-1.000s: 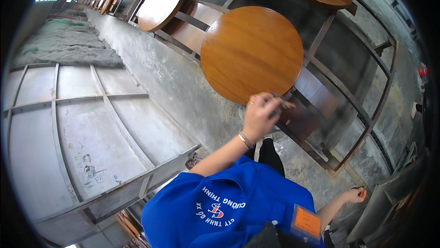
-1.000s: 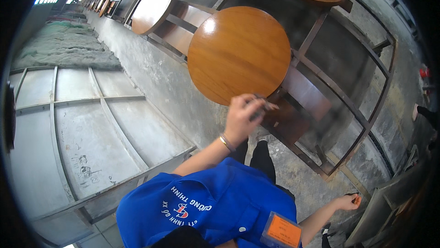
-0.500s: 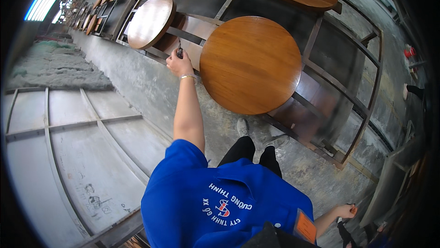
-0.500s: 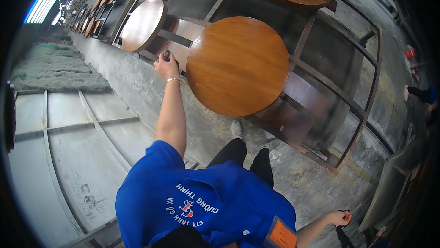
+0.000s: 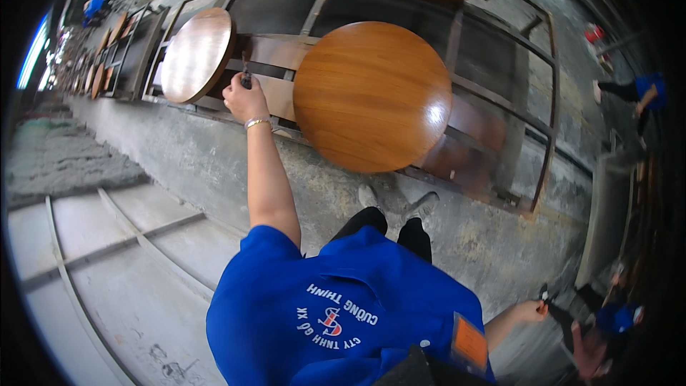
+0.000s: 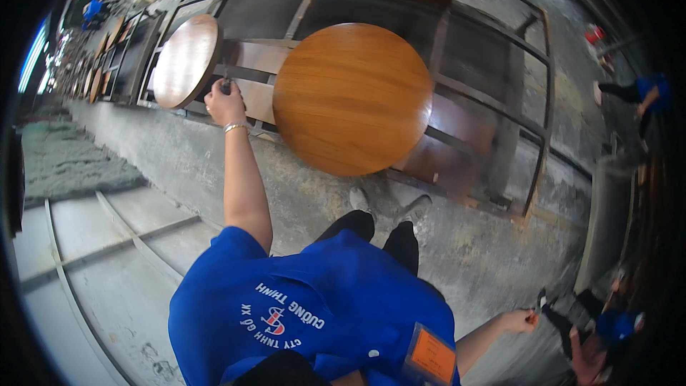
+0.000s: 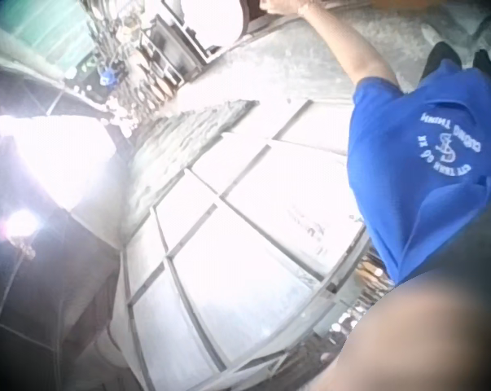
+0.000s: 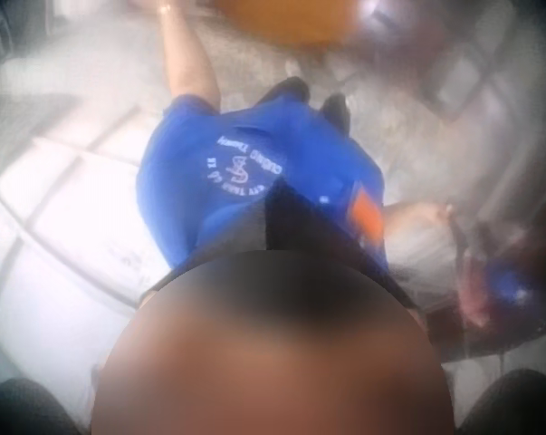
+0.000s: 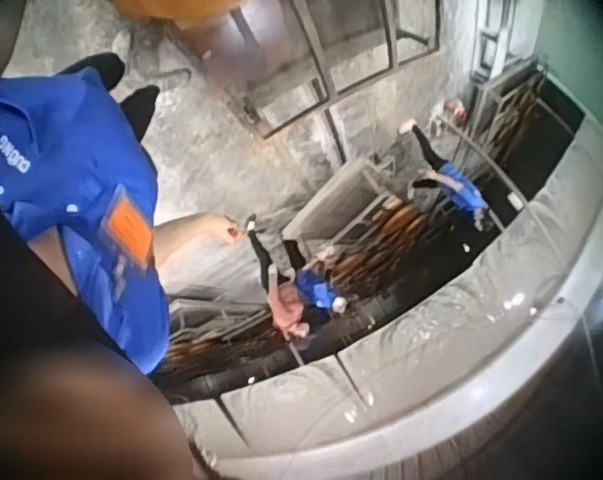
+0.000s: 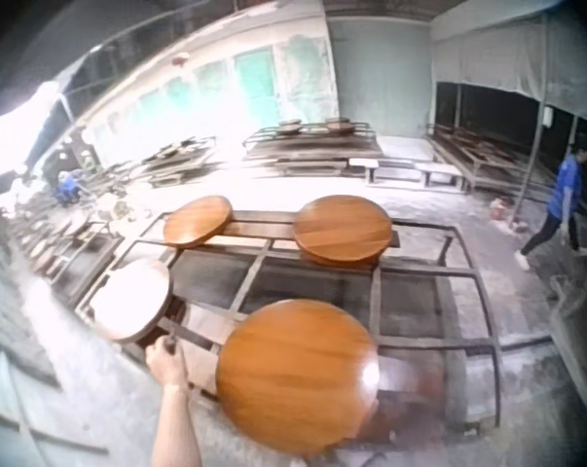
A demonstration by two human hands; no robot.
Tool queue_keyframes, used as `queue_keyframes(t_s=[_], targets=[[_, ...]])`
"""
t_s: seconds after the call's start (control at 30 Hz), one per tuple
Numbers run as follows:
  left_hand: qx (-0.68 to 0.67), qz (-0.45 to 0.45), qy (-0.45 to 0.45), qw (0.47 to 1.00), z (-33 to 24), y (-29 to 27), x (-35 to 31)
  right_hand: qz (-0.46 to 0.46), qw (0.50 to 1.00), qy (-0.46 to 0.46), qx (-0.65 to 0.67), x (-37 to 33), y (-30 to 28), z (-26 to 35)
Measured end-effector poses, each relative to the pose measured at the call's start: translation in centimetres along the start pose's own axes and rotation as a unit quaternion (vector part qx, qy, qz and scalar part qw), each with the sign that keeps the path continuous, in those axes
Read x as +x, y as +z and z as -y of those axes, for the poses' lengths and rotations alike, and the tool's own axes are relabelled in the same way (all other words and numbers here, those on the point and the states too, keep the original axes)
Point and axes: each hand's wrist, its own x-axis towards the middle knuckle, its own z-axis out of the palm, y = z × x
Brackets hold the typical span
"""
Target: The person polishes the surface of round wooden stools using a small orange pad and a cloth. They move between stools on a metal rack, applying the pad in circular motions and then wiping the surface with the cloth.
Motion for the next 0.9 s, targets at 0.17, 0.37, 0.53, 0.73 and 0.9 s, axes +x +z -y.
queue_keyframes(t_s=[0.17, 0.37, 0.53, 0.73, 0.9], targets=[[-0.066, 0.065, 0.218, 0.972, -6.4, -0.8, -9.6, -0.012, 0.999, 0.03, 0.015, 0.1, -1.1, -0.9], [-0.044, 0.179, 0.289, 0.939, -11.4, -3.3, -23.5, 0.03, 0.999, 0.012, 0.044, 0.1, -0.9, 6.0], [-0.218, 0.378, 0.386, 0.812, -17.0, -8.8, -35.9, 0.057, 0.995, 0.01, 0.08, 0.8, 1.4, 7.3], [-0.428, 0.549, 0.319, 0.644, -20.6, -15.2, -42.7, 0.12, 0.964, 0.113, 0.207, 0.3, 7.2, 8.2], [-0.536, 0.699, -0.13, 0.456, -17.2, -16.4, -38.4, 0.257, 0.89, 0.226, 0.302, -3.1, 12.5, 12.3]])
